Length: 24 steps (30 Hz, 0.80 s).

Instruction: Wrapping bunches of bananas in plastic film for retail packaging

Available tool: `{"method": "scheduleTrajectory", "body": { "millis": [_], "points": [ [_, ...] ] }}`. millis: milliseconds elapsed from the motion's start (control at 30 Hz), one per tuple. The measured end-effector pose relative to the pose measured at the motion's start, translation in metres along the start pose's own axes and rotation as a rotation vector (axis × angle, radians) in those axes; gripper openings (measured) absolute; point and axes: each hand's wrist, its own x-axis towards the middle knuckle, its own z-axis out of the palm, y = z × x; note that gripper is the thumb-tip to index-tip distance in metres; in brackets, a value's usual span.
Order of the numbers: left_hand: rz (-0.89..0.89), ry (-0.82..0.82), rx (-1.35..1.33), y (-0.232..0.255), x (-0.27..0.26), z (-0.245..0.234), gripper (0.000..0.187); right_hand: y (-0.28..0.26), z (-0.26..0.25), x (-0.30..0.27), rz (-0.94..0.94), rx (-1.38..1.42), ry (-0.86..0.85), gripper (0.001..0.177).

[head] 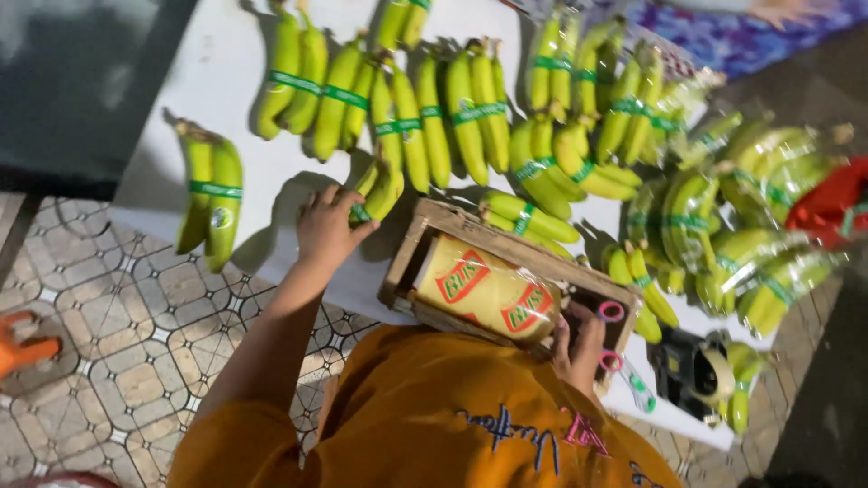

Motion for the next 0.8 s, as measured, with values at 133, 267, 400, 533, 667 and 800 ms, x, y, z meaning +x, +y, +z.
{"method": "scheduleTrajectory", "body": {
  "millis": [133,267,400,533,667,800],
  "points": [
    [-0.233,-0.289,-0.017,0.022,0.007,0.008,0.083,0.0,-0.004,0.0,-0.039,0.12,0.046,0.027],
    [-0.331,-0.357,-0.094,0.035,0.021,-0.001,0.094,0.008,0.0,0.002,-0.065,0.157,0.064,0.026],
    [-0.357,-0.411,-0.049,0.052,0.033,-0.01,0.099,0.004,-0.001,0.006,-0.064,0.169,0.057,0.028],
    [-0.425,-0.428,0.033,0.039,0.021,0.01,0.088,0.005,0.0,0.001,-0.082,0.157,0.065,0.025],
    [-0.547,-0.246,-0.126,0.048,0.016,-0.044,0.086,0.006,-0.002,0.001,-0.025,0.181,0.115,0.024],
    [-0.583,-0.22,-0.287,0.082,0.018,-0.106,0.095,0.008,-0.003,0.0,-0.035,0.198,0.096,0.026]
  ]
}}
